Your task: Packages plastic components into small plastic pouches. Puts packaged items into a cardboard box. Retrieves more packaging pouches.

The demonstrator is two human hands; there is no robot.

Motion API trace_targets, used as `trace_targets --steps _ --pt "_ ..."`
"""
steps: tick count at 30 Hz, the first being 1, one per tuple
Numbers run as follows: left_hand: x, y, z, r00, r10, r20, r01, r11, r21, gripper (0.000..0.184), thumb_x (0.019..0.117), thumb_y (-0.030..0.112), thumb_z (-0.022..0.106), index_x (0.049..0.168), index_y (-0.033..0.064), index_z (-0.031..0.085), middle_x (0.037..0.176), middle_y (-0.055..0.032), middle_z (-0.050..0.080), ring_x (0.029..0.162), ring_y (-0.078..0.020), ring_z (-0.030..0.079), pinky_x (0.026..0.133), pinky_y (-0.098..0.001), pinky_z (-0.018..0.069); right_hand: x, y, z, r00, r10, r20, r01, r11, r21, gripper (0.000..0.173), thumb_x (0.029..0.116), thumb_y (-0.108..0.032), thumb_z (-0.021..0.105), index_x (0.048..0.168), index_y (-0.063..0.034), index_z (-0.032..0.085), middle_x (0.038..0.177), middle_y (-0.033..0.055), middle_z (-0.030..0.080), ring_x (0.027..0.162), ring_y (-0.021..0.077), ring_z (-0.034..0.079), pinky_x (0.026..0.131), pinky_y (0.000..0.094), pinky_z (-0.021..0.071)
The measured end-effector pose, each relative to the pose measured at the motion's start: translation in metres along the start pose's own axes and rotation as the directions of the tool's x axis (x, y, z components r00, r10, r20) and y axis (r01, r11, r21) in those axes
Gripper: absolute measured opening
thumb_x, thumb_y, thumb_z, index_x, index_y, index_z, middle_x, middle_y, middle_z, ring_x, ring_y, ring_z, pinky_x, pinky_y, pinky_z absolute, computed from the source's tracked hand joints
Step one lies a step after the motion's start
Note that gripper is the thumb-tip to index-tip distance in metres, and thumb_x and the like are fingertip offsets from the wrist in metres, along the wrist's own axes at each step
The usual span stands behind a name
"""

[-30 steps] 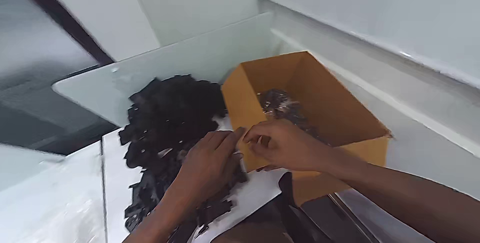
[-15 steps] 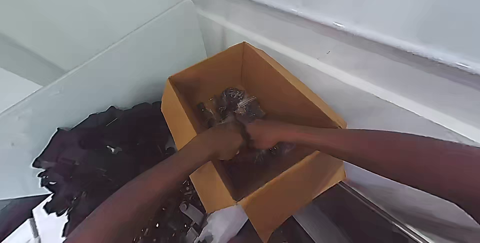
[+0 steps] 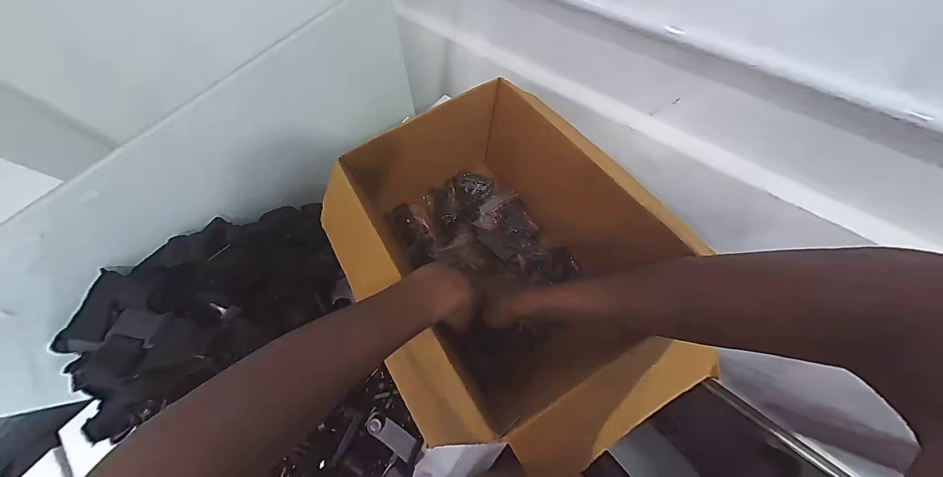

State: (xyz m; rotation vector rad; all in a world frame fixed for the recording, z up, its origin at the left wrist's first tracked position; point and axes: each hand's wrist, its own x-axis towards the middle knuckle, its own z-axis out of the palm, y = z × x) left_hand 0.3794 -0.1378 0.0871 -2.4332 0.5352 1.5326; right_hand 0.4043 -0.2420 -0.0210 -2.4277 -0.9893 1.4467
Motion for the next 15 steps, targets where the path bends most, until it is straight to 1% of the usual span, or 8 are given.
trace_targets --steps 3,4,6,7,8,9,12,15 --pt "-0.006 -0.007 0.002 0.999 -0.021 -0.043 0.021 1.0 -0.004 0.025 0.0904 0.02 0.07 0.107 0.0012 0.068 0.106 -0.023 0.067 0.102 -0.0434 0.064 0.08 -0.0666 0.0501 -0.03 -0.008 -0.011 0.994 -0.039 -0.106 0.043 0.998 0.038 0.038 0.0884 -0.035 0.073 0.101 0.0013 0.07 0.098 0.0219 0.068 0.09 0.0378 0.067 0.074 0.0617 0.0535" --pt "-0.011 -0.009 0.0 0.996 -0.007 -0.085 0.006 1.0 -0.017 0.023 0.0904 0.019 0.07 0.104 0.0005 0.069 0.103 -0.0223 0.067 0.099 -0.0422 0.065 0.079 -0.0652 0.0499 -0.054 -0.019 -0.022 0.994 -0.003 -0.113 0.012 0.996 0.087 0.042 0.0892 -0.034 0.073 0.106 0.0041 0.068 0.103 0.0233 0.068 0.093 0.0366 0.067 0.077 0.059 0.0539" --pt "-0.018 -0.017 -0.002 0.981 0.055 -0.188 -0.068 0.996 -0.063 0.017 0.0913 0.018 0.072 0.093 0.001 0.071 0.094 -0.0184 0.067 0.091 -0.0371 0.066 0.077 -0.061 0.052 -0.102 -0.048 -0.048 0.989 0.138 -0.046 -0.121 0.957 0.264 0.054 0.0942 -0.028 0.073 0.134 0.0044 0.055 0.127 0.0237 0.061 0.112 0.0336 0.062 0.097 0.0522 0.0493" --pt "-0.023 -0.022 -0.002 0.963 0.096 -0.251 -0.123 0.988 -0.097 0.018 0.0928 0.019 0.072 0.088 0.0013 0.07 0.087 -0.0163 0.066 0.084 -0.034 0.065 0.074 -0.0577 0.0516 -0.106 -0.048 -0.048 0.984 0.151 -0.094 -0.11 0.93 0.35 0.057 0.0919 -0.027 0.076 0.137 0.0007 0.054 0.126 0.0214 0.061 0.111 0.0314 0.063 0.096 0.05 0.0502" --pt "-0.031 -0.025 -0.002 0.943 0.136 -0.305 -0.184 0.974 -0.135 0.019 0.0945 0.018 0.07 0.086 0.0005 0.067 0.081 -0.0147 0.062 0.078 -0.0308 0.061 0.071 -0.0538 0.049 -0.096 -0.04 -0.042 0.971 0.145 -0.192 -0.052 0.906 0.421 0.055 0.0863 -0.026 0.081 0.131 -0.0022 0.059 0.117 0.0196 0.066 0.103 0.0305 0.065 0.088 0.0507 0.0538" --pt "-0.039 -0.028 -0.002 0.919 0.161 -0.361 -0.233 0.958 -0.167 0.018 0.0962 0.016 0.067 0.089 -0.0007 0.065 0.08 -0.0138 0.06 0.077 -0.0289 0.058 0.071 -0.051 0.0473 -0.089 -0.032 -0.039 0.961 0.127 -0.248 0.011 0.872 0.489 0.05 0.0849 -0.023 0.083 0.126 -0.0034 0.061 0.111 0.0178 0.066 0.098 0.0288 0.065 0.084 0.05 0.0541" --pt "-0.065 -0.028 0.005 0.836 0.094 -0.541 -0.289 0.913 -0.288 0.024 0.0995 0.022 0.067 0.101 -0.0014 0.062 0.085 -0.0141 0.062 0.08 -0.0278 0.062 0.074 -0.0492 0.0516 -0.092 -0.022 -0.041 0.941 0.09 -0.326 0.158 0.734 0.66 0.054 0.0879 -0.014 0.079 0.136 -0.0064 0.056 0.119 0.0163 0.065 0.101 0.0264 0.067 0.085 0.0458 0.0578" --pt "-0.091 -0.026 0.025 0.661 -0.028 -0.749 -0.463 0.771 -0.437 0.03 0.099 0.02 0.069 0.116 -0.0019 0.059 0.102 -0.0173 0.067 0.088 -0.0266 0.068 0.08 -0.0471 0.0576 -0.122 -0.031 -0.046 0.889 0.059 -0.454 0.338 0.585 0.737 0.038 0.0924 -0.009 0.071 0.128 -0.0048 0.057 0.107 0.0126 0.066 0.087 0.0218 0.068 0.073 0.0384 0.0598"
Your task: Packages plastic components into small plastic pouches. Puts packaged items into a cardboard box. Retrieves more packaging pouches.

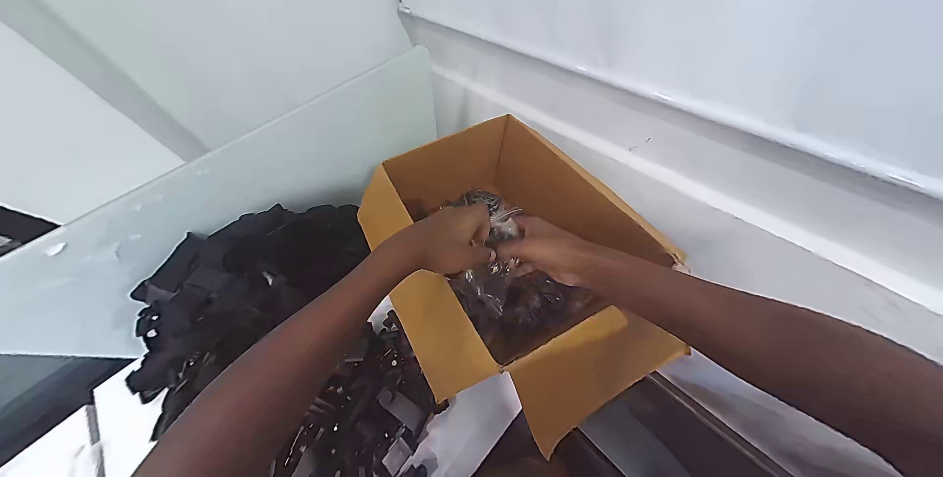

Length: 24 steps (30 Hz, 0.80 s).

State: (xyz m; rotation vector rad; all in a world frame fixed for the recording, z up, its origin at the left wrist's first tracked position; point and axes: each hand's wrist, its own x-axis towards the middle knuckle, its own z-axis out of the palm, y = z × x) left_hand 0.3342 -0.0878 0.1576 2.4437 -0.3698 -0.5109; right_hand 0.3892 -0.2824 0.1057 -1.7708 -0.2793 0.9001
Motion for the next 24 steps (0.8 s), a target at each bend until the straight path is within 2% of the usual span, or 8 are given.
trace_targets --steps 4,6,10,14,17,19,21,24 --pt "-0.055 0.001 0.011 0.921 0.118 -0.371 -0.218 0.946 -0.241 0.039 0.097 0.019 0.071 0.129 0.0049 0.053 0.118 -0.011 0.064 0.099 -0.0178 0.07 0.083 -0.0366 0.0622 -0.048 -0.035 0.02 0.982 -0.187 -0.012 0.185 0.959 0.214 0.027 0.0934 -0.003 0.06 0.12 -0.0076 0.06 0.101 0.0083 0.067 0.081 0.0179 0.068 0.068 0.0342 0.0611" --pt "-0.09 0.006 0.019 0.887 0.052 -0.459 -0.227 0.915 -0.334 0.047 0.0969 0.021 0.07 0.138 0.0095 0.051 0.123 -0.007 0.064 0.103 -0.0166 0.069 0.084 -0.0359 0.0622 -0.067 -0.046 0.041 0.974 -0.228 0.003 0.216 0.928 0.305 0.025 0.0941 -0.002 0.058 0.118 -0.0077 0.06 0.101 0.0087 0.067 0.082 0.0177 0.069 0.069 0.0338 0.0616" --pt "-0.161 -0.002 0.05 0.87 -0.201 -0.45 -0.129 0.789 -0.601 0.043 0.1005 0.028 0.063 0.139 0.0114 0.054 0.116 -0.0033 0.069 0.089 -0.0127 0.07 0.076 -0.0298 0.0609 -0.085 -0.042 0.106 0.981 -0.18 0.065 0.125 0.86 0.494 0.024 0.097 0.001 0.053 0.119 -0.0054 0.058 0.096 0.0093 0.068 0.079 0.0171 0.069 0.071 0.0329 0.0619" --pt "-0.228 -0.034 0.101 0.788 -0.389 -0.477 -0.094 0.69 -0.717 0.047 0.0968 0.031 0.068 0.135 0.0045 0.059 0.115 -0.0041 0.069 0.096 -0.0119 0.069 0.082 -0.029 0.0595 -0.082 -0.013 0.182 0.987 -0.077 0.14 -0.028 0.78 0.625 0.024 0.0984 -0.001 0.05 0.122 -0.0029 0.053 0.096 0.0118 0.068 0.079 0.0197 0.07 0.07 0.0357 0.0624" --pt "-0.269 -0.056 0.139 0.676 -0.562 -0.477 -0.061 0.602 -0.796 0.05 0.0912 0.024 0.075 0.134 0.0037 0.061 0.121 -0.008 0.068 0.102 -0.0163 0.069 0.087 -0.033 0.0603 -0.068 0.018 0.232 0.973 -0.061 0.221 -0.103 0.746 0.658 0.044 0.097 0.0 0.051 0.14 -0.0059 0.045 0.11 0.0171 0.065 0.088 0.0267 0.071 0.075 0.0428 0.0624" --pt "-0.287 -0.067 0.165 0.58 -0.664 -0.472 -0.08 0.53 -0.844 0.049 0.0894 0.02 0.077 0.132 0.0025 0.062 0.119 -0.0099 0.069 0.1 -0.0182 0.071 0.086 -0.034 0.0614 -0.058 0.035 0.257 0.958 -0.075 0.276 -0.127 0.752 0.647 0.054 0.0964 0.001 0.051 0.148 -0.0105 0.041 0.117 0.0178 0.063 0.092 0.0283 0.069 0.076 0.0442 0.0615" --pt "-0.299 -0.075 0.187 0.471 -0.744 -0.474 -0.167 0.453 -0.876 0.044 0.0906 0.016 0.075 0.129 0.0001 0.062 0.111 -0.0112 0.07 0.095 -0.019 0.07 0.082 -0.0339 0.0612 -0.051 0.048 0.277 0.945 -0.109 0.308 -0.134 0.732 0.668 0.056 0.0966 0.001 0.052 0.15 -0.0118 0.04 0.121 0.018 0.062 0.095 0.029 0.07 0.08 0.0454 0.0615" --pt "-0.311 -0.081 0.21 0.304 -0.819 -0.487 -0.307 0.399 -0.864 0.021 0.0952 0.009 0.069 0.113 -0.0019 0.066 0.096 -0.0101 0.07 0.082 -0.0154 0.067 0.073 -0.0289 0.058 -0.047 0.053 0.301 0.954 -0.091 0.285 -0.148 0.685 0.714 0.052 0.0986 -0.001 0.053 0.148 -0.0122 0.039 0.121 0.0186 0.062 0.097 0.0309 0.07 0.082 0.0477 0.0612"
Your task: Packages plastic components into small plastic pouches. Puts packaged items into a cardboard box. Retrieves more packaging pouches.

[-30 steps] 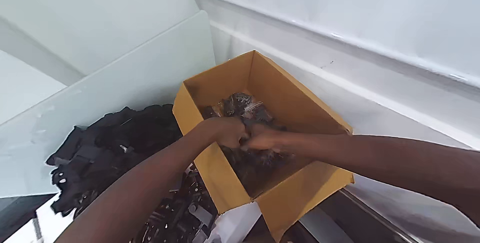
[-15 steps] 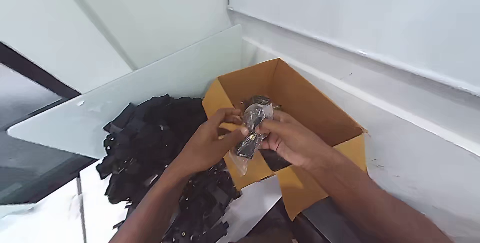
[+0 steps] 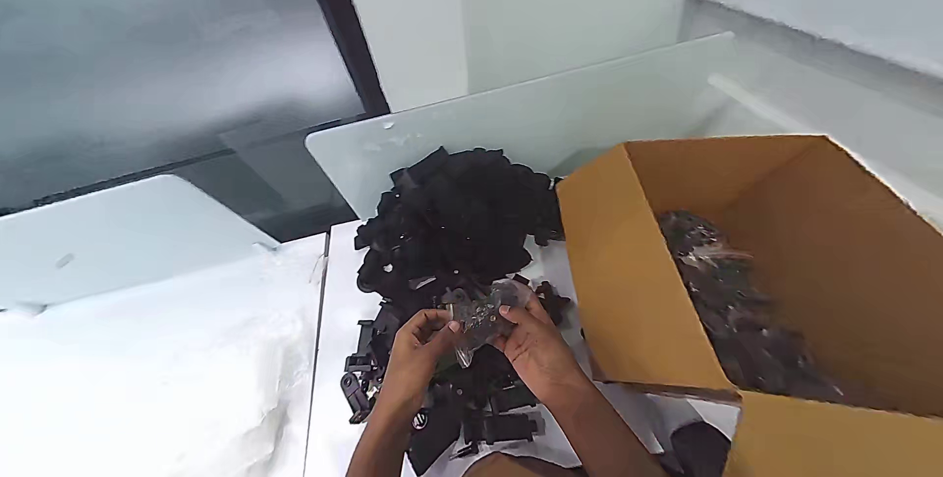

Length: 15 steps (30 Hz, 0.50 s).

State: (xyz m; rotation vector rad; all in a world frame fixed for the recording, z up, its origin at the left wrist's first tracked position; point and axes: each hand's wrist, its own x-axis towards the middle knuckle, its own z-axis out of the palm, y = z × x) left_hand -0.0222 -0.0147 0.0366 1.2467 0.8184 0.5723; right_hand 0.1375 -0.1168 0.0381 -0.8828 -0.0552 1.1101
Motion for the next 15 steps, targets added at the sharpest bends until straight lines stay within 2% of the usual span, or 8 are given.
trace_targets --steps 3,6,9,10,13,15 --pt "-0.006 -0.001 -0.006 0.996 0.02 -0.088 -0.023 0.999 -0.027 0.013 0.0979 0.006 0.065 0.105 -0.0034 0.07 0.09 -0.0109 0.071 0.075 -0.015 0.067 0.067 -0.0278 0.0571 0.009 0.011 0.01 0.999 -0.029 -0.044 0.03 0.999 0.014 0.052 0.0974 0.002 0.054 0.145 -0.0117 0.038 0.119 0.0176 0.061 0.095 0.0298 0.07 0.079 0.0467 0.0615" --pt "-0.009 0.009 -0.008 0.994 0.018 -0.103 -0.014 0.999 0.041 0.019 0.0983 0.003 0.063 0.116 -0.0047 0.065 0.098 -0.0143 0.072 0.084 -0.0221 0.073 0.074 -0.0365 0.0643 0.015 0.015 0.015 0.999 -0.031 -0.015 0.031 0.999 0.013 0.053 0.0955 0.005 0.054 0.144 -0.0102 0.038 0.119 0.0177 0.061 0.096 0.0303 0.069 0.08 0.0472 0.0617" --pt "-0.007 0.018 -0.013 0.987 0.063 -0.147 -0.047 0.993 0.109 0.027 0.0935 0.0 0.066 0.12 -0.0036 0.062 0.094 -0.0114 0.073 0.077 -0.0202 0.073 0.068 -0.0339 0.064 0.022 0.018 0.017 1.0 0.0 0.024 0.0 1.0 0.011 0.047 0.0975 0.003 0.053 0.141 -0.0091 0.04 0.117 0.018 0.064 0.096 0.0294 0.07 0.081 0.0456 0.0615" --pt "-0.008 0.023 -0.015 0.984 0.077 -0.161 -0.062 0.993 0.096 0.027 0.0917 -0.001 0.067 0.118 -0.0038 0.063 0.092 -0.0108 0.073 0.075 -0.0187 0.072 0.067 -0.0322 0.0629 0.024 0.019 0.016 1.0 0.017 0.024 -0.017 1.0 0.009 0.042 0.0995 0.0 0.053 0.139 -0.0074 0.042 0.116 0.0191 0.065 0.096 0.0299 0.071 0.081 0.046 0.0613" --pt "-0.013 0.035 -0.021 0.988 0.067 -0.142 -0.072 0.997 -0.033 0.024 0.0891 -0.004 0.068 0.112 -0.0044 0.066 0.089 -0.0118 0.072 0.074 -0.0173 0.07 0.068 -0.031 0.0616 0.03 0.02 0.016 0.996 0.086 -0.014 -0.087 0.991 -0.099 0.023 0.1043 -0.012 0.052 0.126 -0.0048 0.052 0.109 0.0153 0.068 0.091 0.025 0.071 0.078 0.0414 0.0618" --pt "-0.015 0.039 -0.023 0.994 0.049 -0.098 -0.06 0.992 -0.113 0.023 0.087 -0.005 0.069 0.11 -0.0046 0.067 0.088 -0.0119 0.072 0.075 -0.0169 0.071 0.069 -0.031 0.0619 0.032 0.02 0.015 0.991 0.132 -0.03 -0.135 0.975 -0.175 0.021 0.1051 -0.017 0.053 0.121 -0.0034 0.057 0.107 0.0143 0.069 0.091 0.0233 0.071 0.078 0.0397 0.0611"
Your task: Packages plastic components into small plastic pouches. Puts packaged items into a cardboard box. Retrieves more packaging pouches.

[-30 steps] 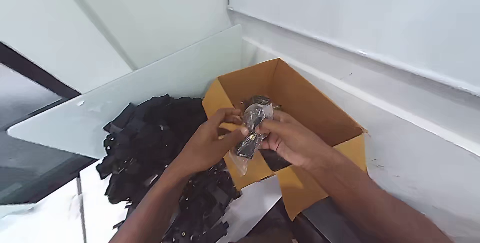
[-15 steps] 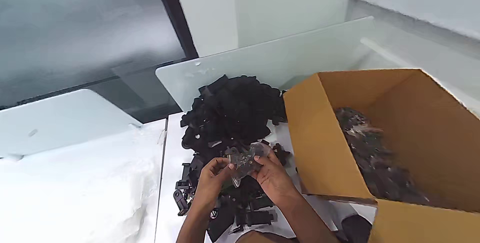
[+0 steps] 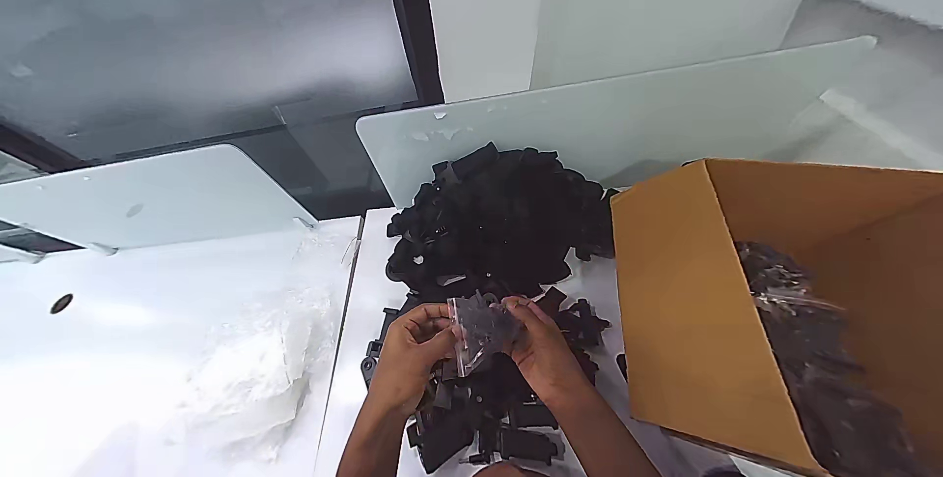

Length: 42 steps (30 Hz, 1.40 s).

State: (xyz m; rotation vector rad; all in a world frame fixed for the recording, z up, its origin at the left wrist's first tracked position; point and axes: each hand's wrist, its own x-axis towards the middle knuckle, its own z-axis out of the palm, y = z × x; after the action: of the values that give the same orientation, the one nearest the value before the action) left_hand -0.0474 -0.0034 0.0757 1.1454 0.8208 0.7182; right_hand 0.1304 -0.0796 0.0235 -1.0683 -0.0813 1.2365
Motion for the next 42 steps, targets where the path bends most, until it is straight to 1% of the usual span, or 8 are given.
trace_targets --steps 6,9,12,15,23,27,35,42 --pt "-0.001 -0.002 0.002 1.0 0.018 0.018 -0.015 0.988 -0.155 0.022 0.0832 -0.003 0.074 0.105 -0.0015 0.068 0.086 -0.008 0.072 0.073 -0.0134 0.07 0.069 -0.029 0.062 -0.003 -0.004 0.001 0.995 0.038 0.088 -0.002 0.927 -0.374 0.031 0.1042 -0.022 0.059 0.13 -0.0043 0.062 0.116 0.0114 0.068 0.099 0.0216 0.069 0.082 0.0388 0.0599" --pt "0.001 -0.001 0.003 0.998 0.06 0.001 -0.059 0.981 -0.185 0.021 0.0833 -0.002 0.075 0.103 -0.0009 0.068 0.083 -0.007 0.07 0.071 -0.0126 0.069 0.067 -0.0286 0.0619 -0.01 -0.008 0.003 0.966 -0.187 0.178 0.258 0.72 -0.644 0.041 0.0984 -0.031 0.067 0.131 -0.0057 0.065 0.119 0.0075 0.071 0.104 0.0153 0.071 0.088 0.0347 0.061" --pt "0.001 0.0 0.002 0.994 0.105 -0.007 -0.105 0.982 -0.16 0.021 0.0828 -0.001 0.078 0.101 -0.0004 0.068 0.08 -0.006 0.069 0.066 -0.0119 0.068 0.062 -0.027 0.0608 -0.026 -0.016 0.013 0.802 -0.495 0.334 0.559 0.428 -0.71 0.038 0.0927 -0.039 0.07 0.118 -0.011 0.072 0.113 0.0007 0.073 0.101 0.0069 0.069 0.087 0.0267 0.0588" --pt "0.001 0.0 0.001 0.992 0.125 0.028 -0.119 0.981 -0.155 0.021 0.0849 0.001 0.078 0.103 -0.0009 0.068 0.083 -0.0069 0.071 0.07 -0.0127 0.07 0.064 -0.0278 0.0616 -0.034 -0.022 0.028 0.719 -0.525 0.456 0.69 0.457 -0.561 0.026 0.0878 -0.026 0.078 0.107 -0.0096 0.071 0.098 -0.003 0.075 0.09 0.0054 0.071 0.078 0.0226 0.0609" --pt "-0.01 0.004 -0.004 0.976 0.199 0.088 -0.195 0.98 -0.048 0.014 0.0935 0.002 0.069 0.106 -0.0023 0.072 0.089 -0.0069 0.073 0.072 -0.0119 0.071 0.066 -0.0278 0.0621 -0.03 -0.029 0.036 0.763 -0.339 0.551 0.643 0.49 -0.589 0.021 0.0849 -0.024 0.078 0.1 -0.0141 0.067 0.091 -0.0062 0.072 0.078 0.0015 0.068 0.067 0.0185 0.0574" --pt "-0.01 0.005 -0.004 0.968 0.23 0.097 -0.235 0.971 0.052 0.012 0.096 0.002 0.064 0.106 -0.0023 0.07 0.09 -0.0059 0.072 0.077 -0.0102 0.069 0.072 -0.026 0.0598 -0.038 -0.038 0.038 0.795 -0.232 0.56 0.605 0.376 -0.702 0.033 0.0805 -0.033 0.08 0.105 -0.0162 0.066 0.091 -0.008 0.069 0.082 0.0 0.064 0.069 0.0189 0.0518" --pt "-0.007 0.001 -0.003 0.963 0.269 -0.013 -0.26 0.943 0.207 0.012 0.0955 0.002 0.062 0.105 -0.0021 0.068 0.086 -0.0059 0.071 0.067 -0.0123 0.069 0.06 -0.027 0.0606 -0.036 -0.043 0.037 0.783 -0.238 0.575 0.621 0.224 -0.751 0.006 0.0858 -0.018 0.067 0.091 -0.0144 0.066 0.084 -0.0045 0.066 0.073 0.0037 0.062 0.063 0.0222 0.0517" --pt "-0.001 -0.01 0.011 0.853 0.518 -0.069 -0.377 0.703 0.603 0.016 0.0919 0.016 0.063 0.099 0.0048 0.073 0.081 0.0016 0.069 0.063 -0.0021 0.063 0.056 -0.0195 0.055 -0.039 -0.039 0.041 0.72 -0.346 0.601 0.629 -0.04 -0.776 0.031 0.093 -0.017 0.053 0.104 -0.0244 0.082 0.094 0.0023 0.059 0.082 0.0105 0.059 0.067 0.0269 0.051"
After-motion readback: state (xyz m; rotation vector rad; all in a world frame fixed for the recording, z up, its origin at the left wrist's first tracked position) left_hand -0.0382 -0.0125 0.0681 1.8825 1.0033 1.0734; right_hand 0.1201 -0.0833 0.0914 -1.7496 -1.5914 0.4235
